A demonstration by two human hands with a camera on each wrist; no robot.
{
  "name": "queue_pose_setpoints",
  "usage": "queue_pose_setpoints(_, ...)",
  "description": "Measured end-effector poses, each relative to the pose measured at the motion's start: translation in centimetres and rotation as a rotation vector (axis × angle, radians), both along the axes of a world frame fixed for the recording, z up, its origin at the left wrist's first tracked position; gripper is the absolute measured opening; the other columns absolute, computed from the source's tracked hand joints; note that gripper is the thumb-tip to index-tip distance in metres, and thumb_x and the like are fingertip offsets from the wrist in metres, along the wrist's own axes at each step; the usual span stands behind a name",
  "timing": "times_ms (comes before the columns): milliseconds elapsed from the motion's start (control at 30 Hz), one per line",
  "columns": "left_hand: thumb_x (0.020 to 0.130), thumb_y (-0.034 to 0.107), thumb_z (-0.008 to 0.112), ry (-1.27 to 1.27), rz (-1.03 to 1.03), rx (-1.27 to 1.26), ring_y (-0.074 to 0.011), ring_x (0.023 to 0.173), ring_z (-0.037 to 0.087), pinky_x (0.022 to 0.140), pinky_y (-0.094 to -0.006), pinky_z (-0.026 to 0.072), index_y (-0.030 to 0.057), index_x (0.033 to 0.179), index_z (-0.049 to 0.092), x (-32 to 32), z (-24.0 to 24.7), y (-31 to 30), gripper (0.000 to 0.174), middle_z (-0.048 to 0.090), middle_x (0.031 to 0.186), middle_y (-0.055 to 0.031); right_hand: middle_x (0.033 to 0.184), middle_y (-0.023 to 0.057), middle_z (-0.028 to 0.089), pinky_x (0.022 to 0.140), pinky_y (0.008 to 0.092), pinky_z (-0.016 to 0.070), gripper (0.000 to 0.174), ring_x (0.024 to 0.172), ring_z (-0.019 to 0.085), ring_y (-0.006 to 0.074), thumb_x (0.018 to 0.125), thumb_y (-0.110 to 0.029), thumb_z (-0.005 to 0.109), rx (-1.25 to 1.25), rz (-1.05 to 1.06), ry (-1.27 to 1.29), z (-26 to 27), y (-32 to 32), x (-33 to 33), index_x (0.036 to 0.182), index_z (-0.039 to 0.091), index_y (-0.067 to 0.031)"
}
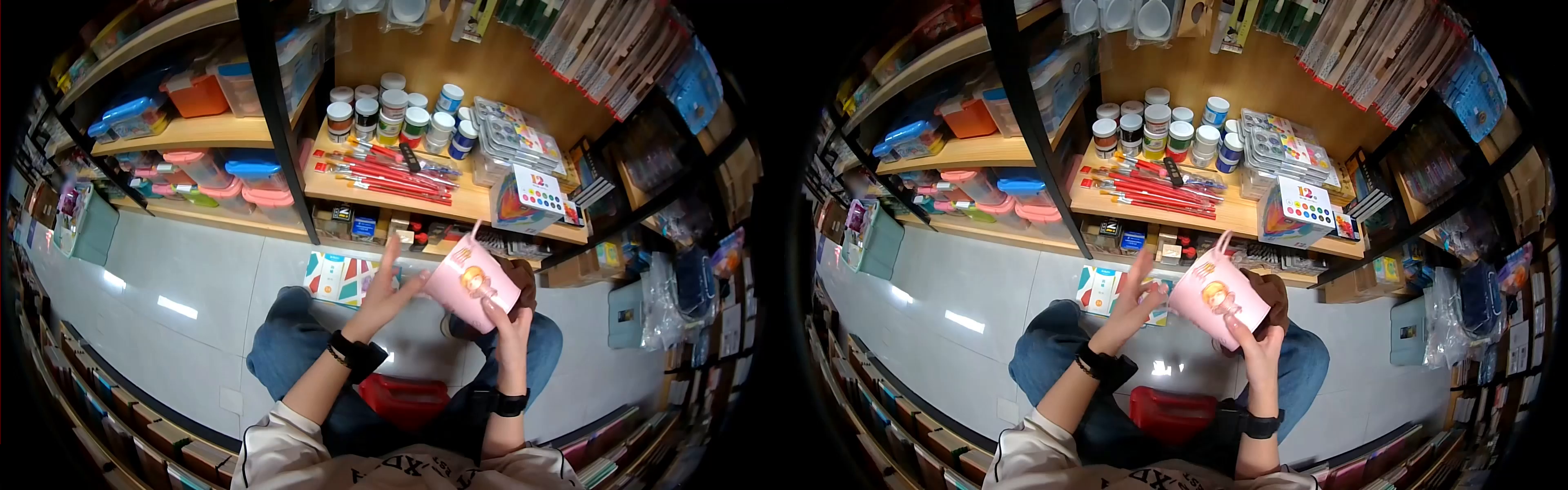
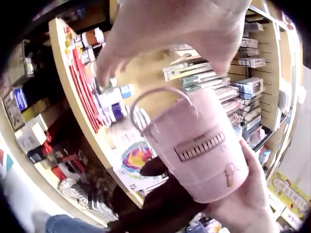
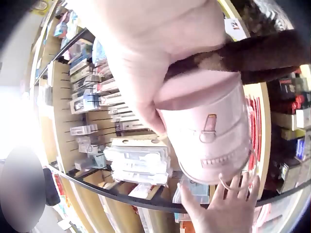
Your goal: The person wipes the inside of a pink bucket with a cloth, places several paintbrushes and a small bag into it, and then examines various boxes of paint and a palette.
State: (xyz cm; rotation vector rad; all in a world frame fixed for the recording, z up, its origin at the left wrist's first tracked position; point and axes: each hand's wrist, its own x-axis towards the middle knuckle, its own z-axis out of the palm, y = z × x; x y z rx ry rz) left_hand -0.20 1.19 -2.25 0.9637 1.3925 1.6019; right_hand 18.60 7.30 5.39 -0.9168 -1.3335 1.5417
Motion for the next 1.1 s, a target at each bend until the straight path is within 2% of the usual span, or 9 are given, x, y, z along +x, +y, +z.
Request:
queue_pose_setpoints(133, 0.086, 0.023, 0.053, -0.249, -0.300, 0.140, -0.0233, 0.128, 0.027, 0.101, -0.0331, 0.0294, 0.0042, 0.140, 0.010, 1.1, 2.3, -1.2, 0.071, 0.023, 0.140, -0.0161, 0.118, 0.0132, 0.046, 0.090, 0.0305, 0.0389, 0.072, 0.107, 0.047, 0.0180, 0.064, -0.007, 0.070, 0.197, 0.194, -0.059, 2.6, 0.0, -0.1, 0.126, 0.035, 0.0024)
queue_pose_setpoints(200, 0.088, 0.019, 0.047, -0.771, -0.391, -0.237, -0.0220, 0.124, 0.033, 0.099, -0.0315, 0.0315, 0.0083, 0.140, 0.010, 1.3, 4.2, -1.7, 0.065, 0.029, 0.137, -0.0130, 0.120, 0.0131, 0.046, 0.093, 0.0315, 0.0366, 0.075, 0.110, 0.045, 0.0196, 0.062, -0.008, 0.072, 0.244, 0.240, -0.109, 3.2, 0.2, 0.0, 0.126, 0.035, 0.0018)
queue_pose_setpoints(367, 0.085, 0.019, 0.048, -0.806, -0.352, -0.075, -0.0221, 0.122, 0.035, 0.099, -0.0328, 0.0327, 0.0135, 0.141, 0.010, 1.5, 2.2, -1.4, 0.067, 0.030, 0.136, -0.0112, 0.124, 0.0136, 0.045, 0.094, 0.0307, 0.0348, 0.067, 0.113, 0.044, 0.0201, 0.067, -0.010, 0.070, 0.469, 0.330, -0.244, 3.7, 0.5, -0.2, 0.125, 0.038, 0.0026)
queue_pose_setpoints(500, 0.082, 0.016, 0.049, -0.859, -0.216, 0.109, -0.0227, 0.122, 0.037, 0.097, -0.0341, 0.0347, 0.0153, 0.140, 0.013, 2.5, 1.0, -0.8, 0.069, 0.031, 0.135, -0.0115, 0.121, 0.0117, 0.048, 0.091, 0.0289, 0.0380, 0.031, 0.108, 0.047, 0.0154, 0.084, -0.005, 0.054, 0.330, -0.046, -0.021, 2.8, -1.1, -2.2, 0.113, 0.049, 0.0044)
queue_pose_setpoints(633, 0.082, 0.015, 0.047, -1.148, -0.162, 0.126, -0.0226, 0.116, 0.043, 0.091, -0.0352, 0.0423, 0.0139, 0.138, 0.018, 1.8, 0.1, -0.5, 0.064, 0.036, 0.130, -0.0119, 0.106, 0.0106, 0.054, 0.087, 0.0309, 0.0423, 0.026, 0.101, 0.052, 0.0175, 0.090, -0.020, 0.050, -0.017, -0.543, 0.459, 3.7, -0.2, -1.9, 0.105, 0.050, 0.0007)
queue_pose_setpoints(733, 0.081, 0.015, 0.048, -1.241, -0.251, 0.158, -0.0223, 0.115, 0.044, 0.091, -0.0355, 0.0424, 0.0102, 0.139, 0.015, 0.8, 1.3, -0.7, 0.066, 0.037, 0.129, -0.0122, 0.110, 0.0120, 0.053, 0.090, 0.0323, 0.0396, 0.029, 0.104, 0.051, 0.0206, 0.088, -0.016, 0.048, 0.122, -0.288, 0.389, 3.3, 0.6, -1.2, 0.110, 0.049, 0.0020)
queue_pose_setpoints(867, 0.080, 0.030, 0.044, -0.789, -0.014, 0.053, -0.0283, 0.108, 0.051, 0.093, -0.0379, 0.0404, 0.0001, 0.122, 0.041, 2.7, 1.2, -0.9, 0.052, 0.050, 0.118, -0.0161, 0.123, 0.0155, 0.046, 0.100, 0.0325, 0.0252, 0.039, 0.115, 0.040, 0.0213, 0.088, -0.022, 0.042, 0.406, -0.136, -0.172, 2.7, -1.0, -3.7, 0.118, 0.043, 0.0029)
queue_pose_setpoints(967, 0.080, 0.023, 0.047, -0.779, -0.014, 0.124, -0.0266, 0.109, 0.049, 0.093, -0.0361, 0.0400, 0.0008, 0.127, 0.035, 2.2, 1.9, -1.8, 0.054, 0.047, 0.120, -0.0146, 0.119, 0.0168, 0.048, 0.096, 0.0312, 0.0303, 0.039, 0.111, 0.044, 0.0204, 0.089, -0.017, 0.044, 0.372, -0.050, -0.249, 2.9, -0.9, -4.4, 0.121, 0.039, 0.0054)
queue_pose_setpoints(1100, 0.079, 0.016, 0.050, -0.373, -0.083, 0.079, -0.0220, 0.129, 0.023, 0.103, -0.0338, 0.0247, 0.0054, 0.140, 0.000, 1.5, 1.7, -2.8, 0.080, 0.017, 0.142, -0.0111, 0.111, 0.0149, 0.053, 0.089, 0.0273, 0.0372, 0.039, 0.101, 0.049, 0.0160, 0.088, -0.010, 0.051, 0.331, -0.004, -0.224, 3.1, -1.3, -5.3, 0.119, 0.039, 0.0078)
